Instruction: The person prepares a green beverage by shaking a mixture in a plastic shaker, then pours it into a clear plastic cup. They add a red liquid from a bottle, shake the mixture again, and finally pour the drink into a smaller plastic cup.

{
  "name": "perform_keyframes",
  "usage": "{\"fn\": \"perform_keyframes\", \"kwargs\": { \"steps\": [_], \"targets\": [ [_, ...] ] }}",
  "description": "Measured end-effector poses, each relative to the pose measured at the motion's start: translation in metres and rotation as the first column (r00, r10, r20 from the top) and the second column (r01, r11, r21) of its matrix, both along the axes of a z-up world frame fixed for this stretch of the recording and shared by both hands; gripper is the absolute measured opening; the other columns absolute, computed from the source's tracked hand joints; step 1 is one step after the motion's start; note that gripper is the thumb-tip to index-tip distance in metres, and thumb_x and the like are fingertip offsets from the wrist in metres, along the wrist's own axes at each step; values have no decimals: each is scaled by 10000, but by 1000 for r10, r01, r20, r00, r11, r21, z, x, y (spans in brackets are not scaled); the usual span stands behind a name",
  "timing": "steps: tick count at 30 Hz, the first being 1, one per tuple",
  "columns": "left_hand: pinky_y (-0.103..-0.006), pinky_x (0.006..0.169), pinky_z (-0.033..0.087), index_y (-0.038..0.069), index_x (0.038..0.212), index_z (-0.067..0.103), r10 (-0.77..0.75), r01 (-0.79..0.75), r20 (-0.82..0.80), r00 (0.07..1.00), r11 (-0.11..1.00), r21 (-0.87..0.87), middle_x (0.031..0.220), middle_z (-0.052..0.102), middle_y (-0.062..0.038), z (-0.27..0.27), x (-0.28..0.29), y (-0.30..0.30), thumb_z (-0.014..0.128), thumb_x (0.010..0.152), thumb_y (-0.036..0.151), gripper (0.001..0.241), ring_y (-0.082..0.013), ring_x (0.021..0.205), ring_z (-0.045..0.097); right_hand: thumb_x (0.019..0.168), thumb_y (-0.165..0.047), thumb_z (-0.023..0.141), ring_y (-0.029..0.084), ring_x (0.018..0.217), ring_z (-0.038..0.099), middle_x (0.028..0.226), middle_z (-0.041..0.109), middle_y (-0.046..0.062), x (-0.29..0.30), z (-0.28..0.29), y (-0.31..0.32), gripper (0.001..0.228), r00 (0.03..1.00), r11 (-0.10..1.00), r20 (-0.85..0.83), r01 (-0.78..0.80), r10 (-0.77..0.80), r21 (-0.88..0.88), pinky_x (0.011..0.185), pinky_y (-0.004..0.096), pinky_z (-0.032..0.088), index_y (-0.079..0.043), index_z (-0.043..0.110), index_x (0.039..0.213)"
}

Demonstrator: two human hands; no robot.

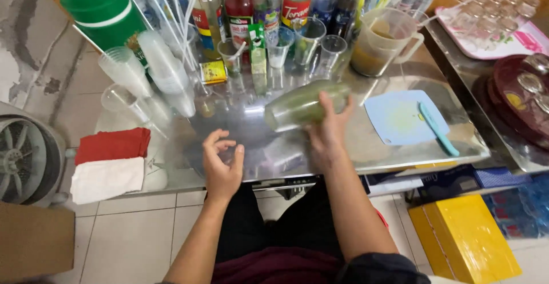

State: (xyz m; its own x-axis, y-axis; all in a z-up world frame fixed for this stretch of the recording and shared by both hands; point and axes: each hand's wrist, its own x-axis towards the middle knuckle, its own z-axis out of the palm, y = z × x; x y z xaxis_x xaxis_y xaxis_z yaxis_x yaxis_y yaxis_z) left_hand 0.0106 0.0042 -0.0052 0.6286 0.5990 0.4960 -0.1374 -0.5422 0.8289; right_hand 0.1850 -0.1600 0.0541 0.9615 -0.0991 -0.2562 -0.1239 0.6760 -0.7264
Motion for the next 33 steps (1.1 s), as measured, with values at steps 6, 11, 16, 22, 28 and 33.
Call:
{"fn": "perform_keyframes", "kwargs": {
  "steps": [6, 11, 16, 22, 28, 33],
  "targets": [
    [-412, 922, 534, 32, 1348, 413, 13, -12, -30, 999, 1000, 14, 1244, 581, -104, -4, -8, -1, 640, 980, 245, 482, -223, 953, 704, 854, -381, 802, 287, 1006, 637, 1225, 546, 100, 0, 3, 11, 796, 999, 983, -38, 37, -31, 181, 801, 475, 605, -314, 251, 1425],
    [-419, 931, 529, 18, 1346, 383, 32, -32, -16, 999, 999, -24, 1267, 563, -122, -6, -2, 6, 622, 988, 260, 494, -215, 963, 709, 841, -224, 762, 259, 1089, 663, 1253, 576, 103, 1, -3, 1, 915, 962, 977, 177, -211, 208, -3, 859, 519, 617, -318, 210, 1564],
    [-417, 933, 515, 23, 1363, 370, -35, 34, -29, 999, 998, -53, 1256, 566, -122, -3, -8, 9, 660, 965, 265, 548, -207, 932, 712, 863, -385, 802, 257, 956, 697, 1129, 646, 97, 20, -19, 13, 591, 985, 981, -46, -161, 166, 108, 737, 452, 626, -150, 502, 1315],
    [-421, 877, 559, 11, 1375, 366, -65, 57, -49, 997, 987, -153, 1249, 558, -157, 0, -11, 13, 666, 942, 196, 558, -251, 931, 718, 834, -581, 711, 292, 1061, 709, 1215, 704, 113, 2, 7, 8, 598, 980, 920, 92, -200, 179, 337, 844, 538, 609, -213, 638, 1300],
    [-416, 836, 576, 9, 1387, 345, -115, 95, -71, 991, 966, -239, 1258, 540, -178, 1, -13, 17, 652, 950, 203, 568, -261, 936, 708, 829, -373, 833, 464, 1204, 613, 1418, 462, 272, -15, 17, 27, 1073, 923, 901, -57, -385, 381, -199, 861, 717, 541, -309, 97, 1607],
    [-445, 831, 574, 12, 1370, 380, -133, 107, -91, 987, 962, -249, 1228, 580, -161, 11, -17, 17, 649, 956, 276, 560, -249, 944, 718, 812, -705, 652, 330, 1220, 635, 1361, 621, 127, 1, -2, 13, 838, 967, 930, 102, -251, 232, 267, 1060, 592, 489, -192, 495, 1455]
  ]
}}
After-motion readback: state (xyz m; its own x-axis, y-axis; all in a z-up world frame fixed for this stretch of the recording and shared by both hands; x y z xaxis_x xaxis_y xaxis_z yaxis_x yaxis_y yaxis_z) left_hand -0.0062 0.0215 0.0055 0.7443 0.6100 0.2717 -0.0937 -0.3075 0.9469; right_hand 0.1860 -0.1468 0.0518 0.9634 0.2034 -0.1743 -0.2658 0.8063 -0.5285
